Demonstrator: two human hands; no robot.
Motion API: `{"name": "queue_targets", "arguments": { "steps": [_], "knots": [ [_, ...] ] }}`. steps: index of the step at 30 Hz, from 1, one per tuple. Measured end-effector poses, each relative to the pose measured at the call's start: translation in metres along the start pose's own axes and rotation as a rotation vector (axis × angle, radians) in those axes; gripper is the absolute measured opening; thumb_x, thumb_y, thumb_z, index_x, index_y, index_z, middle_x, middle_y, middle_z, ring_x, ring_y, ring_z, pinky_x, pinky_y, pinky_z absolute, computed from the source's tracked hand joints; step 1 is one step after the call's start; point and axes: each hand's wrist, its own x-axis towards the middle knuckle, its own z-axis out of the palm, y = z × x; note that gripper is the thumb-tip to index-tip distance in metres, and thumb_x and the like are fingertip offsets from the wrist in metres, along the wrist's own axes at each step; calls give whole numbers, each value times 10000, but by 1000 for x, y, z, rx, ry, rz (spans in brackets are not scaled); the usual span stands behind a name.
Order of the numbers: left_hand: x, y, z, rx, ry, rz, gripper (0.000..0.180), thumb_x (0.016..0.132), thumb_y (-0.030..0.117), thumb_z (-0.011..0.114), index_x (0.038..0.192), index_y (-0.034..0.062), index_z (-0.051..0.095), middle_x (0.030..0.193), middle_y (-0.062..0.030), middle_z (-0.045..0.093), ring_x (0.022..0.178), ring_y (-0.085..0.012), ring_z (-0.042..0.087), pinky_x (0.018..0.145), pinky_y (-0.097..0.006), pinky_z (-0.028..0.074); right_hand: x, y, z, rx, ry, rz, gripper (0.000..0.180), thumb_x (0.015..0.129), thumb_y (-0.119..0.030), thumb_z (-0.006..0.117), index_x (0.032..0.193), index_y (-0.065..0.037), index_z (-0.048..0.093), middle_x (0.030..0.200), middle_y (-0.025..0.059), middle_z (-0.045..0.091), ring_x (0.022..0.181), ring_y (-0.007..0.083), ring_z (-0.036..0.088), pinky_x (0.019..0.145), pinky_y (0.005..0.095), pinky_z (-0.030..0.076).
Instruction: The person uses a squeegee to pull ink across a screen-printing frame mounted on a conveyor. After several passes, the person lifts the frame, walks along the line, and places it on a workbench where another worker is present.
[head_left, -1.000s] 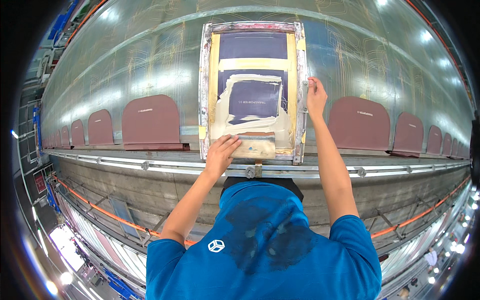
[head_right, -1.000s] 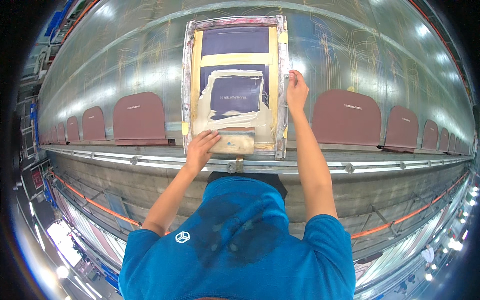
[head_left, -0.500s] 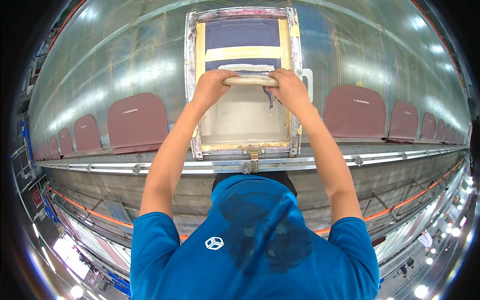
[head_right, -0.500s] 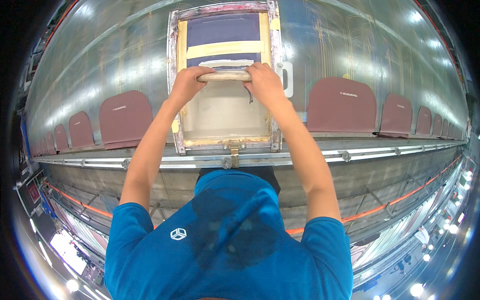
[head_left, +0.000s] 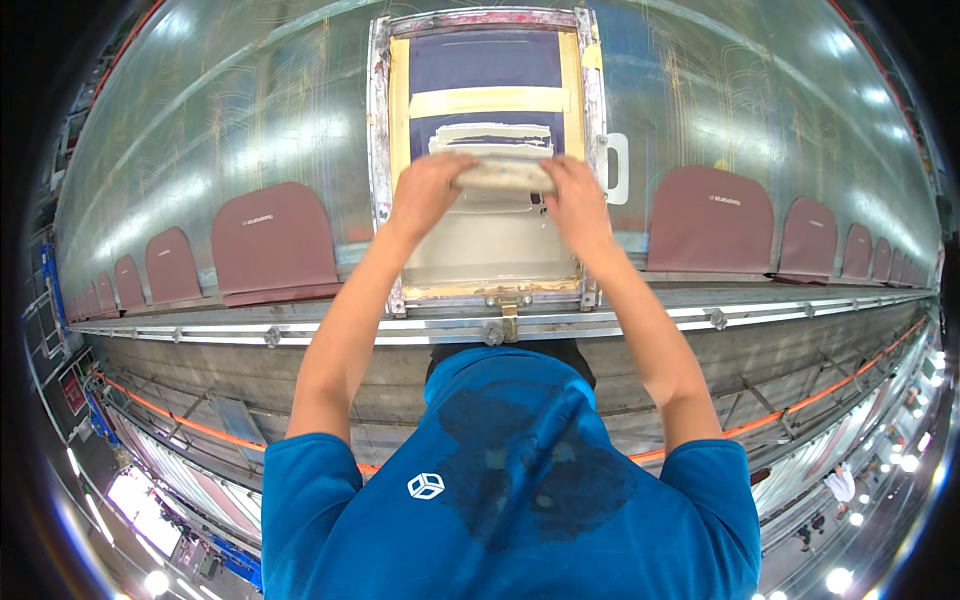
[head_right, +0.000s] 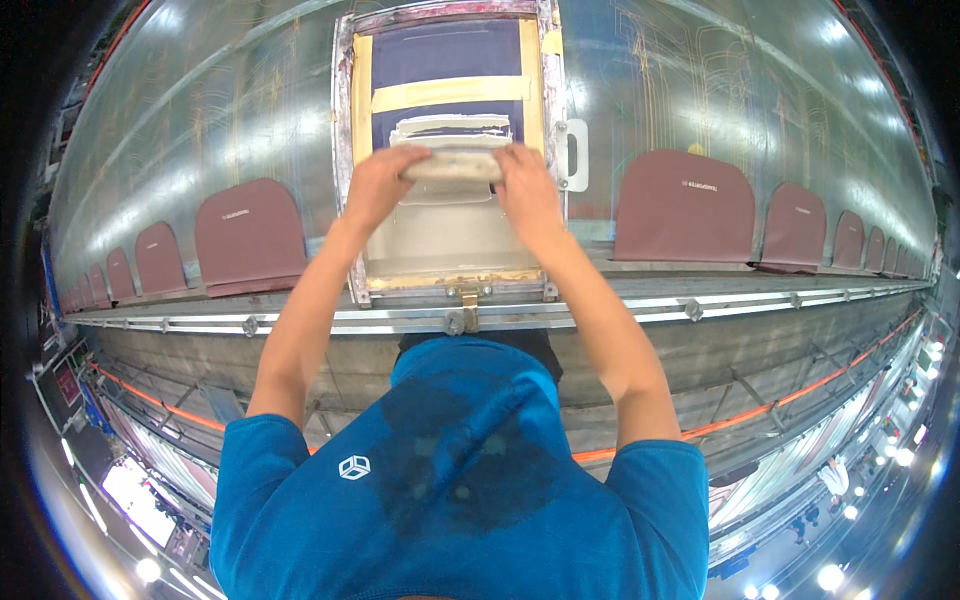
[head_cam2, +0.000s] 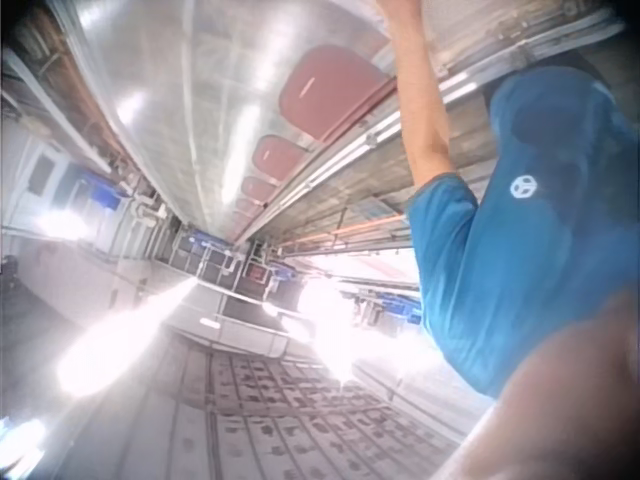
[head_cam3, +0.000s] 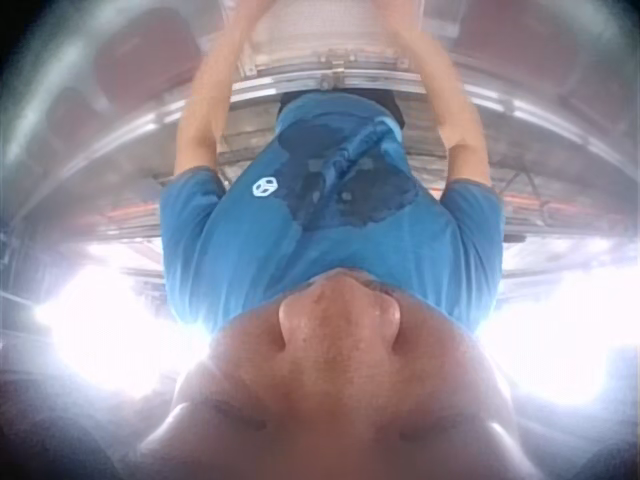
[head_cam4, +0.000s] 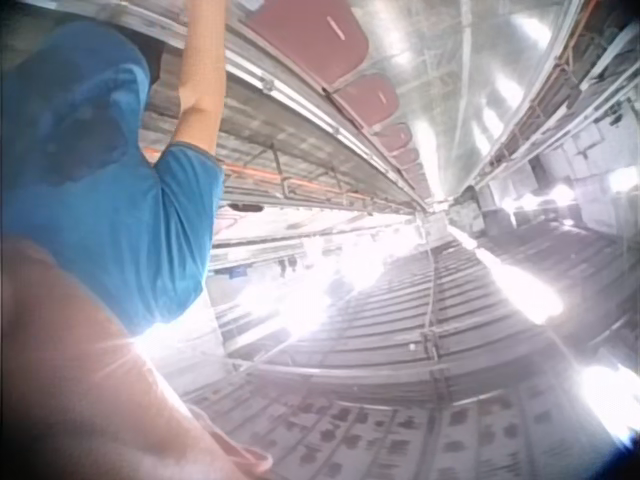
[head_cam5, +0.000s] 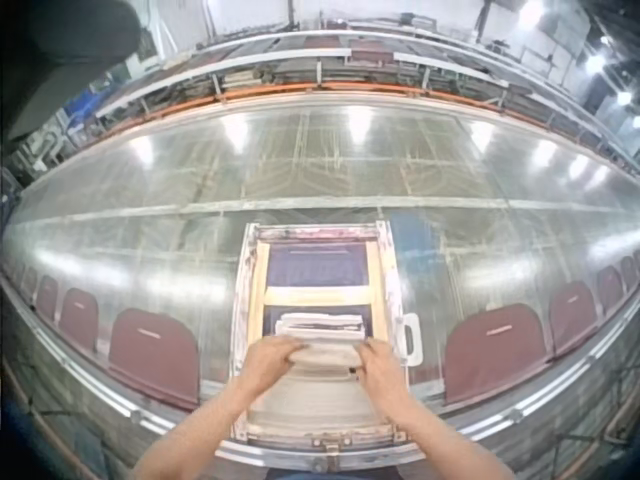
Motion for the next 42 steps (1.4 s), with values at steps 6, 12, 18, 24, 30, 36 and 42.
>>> {"name": "queue_targets", "arguments": {
  "steps": [6, 12, 18, 24, 30, 36, 42],
  "knots": [
    [-17, 11, 2, 39, 2, -22, 463, 669, -46, 697, 1108, 100, 723, 1152, -86, 711, 1087, -285, 658, 934, -371, 539, -20, -7, -3, 28, -18, -1, 539, 694, 49, 718, 1218, 1, 602, 1223, 150, 578, 1150, 348, 533, 995, 416, 468],
    [-58, 25, 4, 4, 66, 46, 532, 625, -84, 717, 1120, 112, 723, 1145, -84, 713, 1110, -268, 656, 940, -363, 543, -54, -27, -7, 102, -33, 18, 525, 684, 47, 716, 1195, -6, 605, 1225, 141, 565, 1162, 352, 522, 1004, 432, 457],
    [32, -3, -17, -5, 94, 54, 447, 669, -36, 708, 1090, 114, 739, 1102, -94, 724, 1002, -286, 686, 870, -368, 560, 31, 3, -11, 43, 81, -69, 497, 693, 47, 711, 1178, 4, 609, 1188, 151, 593, 1134, 349, 536, 971, 416, 478],
    [-18, 14, -9, 66, -23, -22, 389, 697, -2, 678, 1061, 116, 748, 1095, -89, 722, 1009, -299, 673, 881, -398, 547, -23, -10, 1, 60, 35, -43, 523, 689, 47, 717, 1197, 4, 598, 1201, 149, 591, 1143, 344, 537, 988, 414, 475],
    [-101, 33, 12, 21, 53, 17, 395, 696, -63, 650, 1046, 97, 742, 1085, -67, 724, 1072, -269, 665, 934, -384, 536, -78, -38, -12, 212, -213, 106, 512, 737, -61, 776, 1216, -20, 599, 1190, 158, 584, 1154, 341, 538, 985, 418, 466],
    [-102, 43, 4, 16, -9, -63, 447, 688, -32, 664, 1117, 88, 706, 1188, -72, 686, 1141, -273, 624, 995, -383, 497, 5, 84, -26, 134, 357, 299, 414, 875, -275, 738, 1234, -91, 644, 1118, 166, 604, 1038, 304, 584, 886, 379, 463],
    [-102, 63, 39, 1, 146, 41, 516, 658, -27, 681, 1161, 88, 692, 1200, -77, 679, 1176, -289, 601, 1034, -394, 474, 39, 138, -19, 270, 466, 383, 272, 958, -316, 617, 1099, -106, 717, 984, 158, 721, 902, 285, 674, 836, 393, 498]
  ]
}}
